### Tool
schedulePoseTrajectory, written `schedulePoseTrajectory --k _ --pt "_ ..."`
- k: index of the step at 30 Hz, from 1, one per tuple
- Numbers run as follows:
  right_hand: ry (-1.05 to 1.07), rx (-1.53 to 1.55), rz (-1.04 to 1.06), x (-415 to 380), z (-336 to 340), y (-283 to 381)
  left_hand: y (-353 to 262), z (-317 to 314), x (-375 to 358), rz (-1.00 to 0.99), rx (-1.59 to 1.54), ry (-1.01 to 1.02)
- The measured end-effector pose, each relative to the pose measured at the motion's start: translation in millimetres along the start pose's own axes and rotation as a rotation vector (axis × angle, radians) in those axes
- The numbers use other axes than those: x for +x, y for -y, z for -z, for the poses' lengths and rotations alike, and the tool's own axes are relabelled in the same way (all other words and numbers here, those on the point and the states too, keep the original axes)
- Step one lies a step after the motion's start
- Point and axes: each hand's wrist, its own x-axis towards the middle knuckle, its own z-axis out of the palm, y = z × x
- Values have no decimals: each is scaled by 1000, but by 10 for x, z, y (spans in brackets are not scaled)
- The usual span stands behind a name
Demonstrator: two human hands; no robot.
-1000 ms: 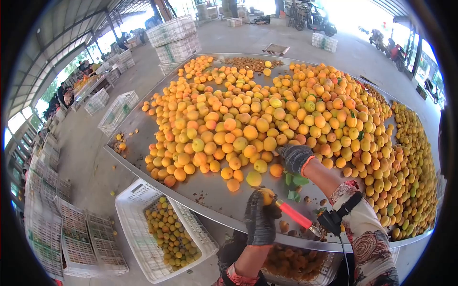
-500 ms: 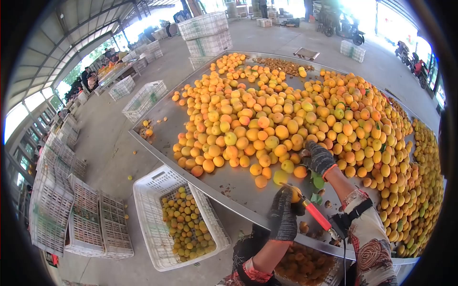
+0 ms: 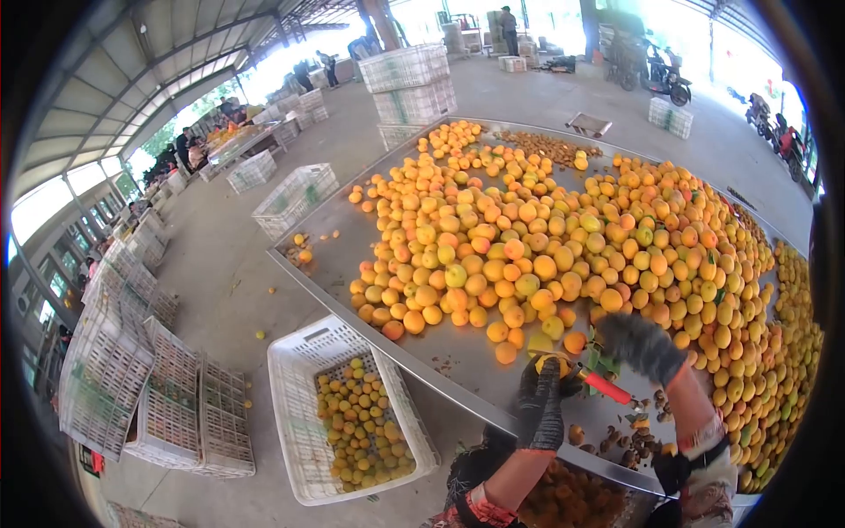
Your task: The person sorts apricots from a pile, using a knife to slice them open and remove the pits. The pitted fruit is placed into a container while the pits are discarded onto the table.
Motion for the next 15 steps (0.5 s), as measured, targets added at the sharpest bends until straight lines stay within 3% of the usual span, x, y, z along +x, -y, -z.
schedulePoseTrajectory --k 2,3,5,6,8,12,15 --pt "245 420 -398 -156 253 693 15 12 -10 -21 10 10" --pt "240 417 -395 -241 195 806 33 19 -11 -35 40 25" --pt "-17 749 -568 -387 104 978 78 17 -36 -53 69 42" --pt "-22 747 -565 -389 148 1066 102 7 -57 -45 123 59" --pt "-28 780 -800 -402 229 1230 80 -21 -131 -36 180 82" --pt "-135 639 -667 -621 42 1091 -29 -129 -267 41 189 284" --pt "-270 864 -655 -751 33 1061 -84 -88 -237 103 249 409"
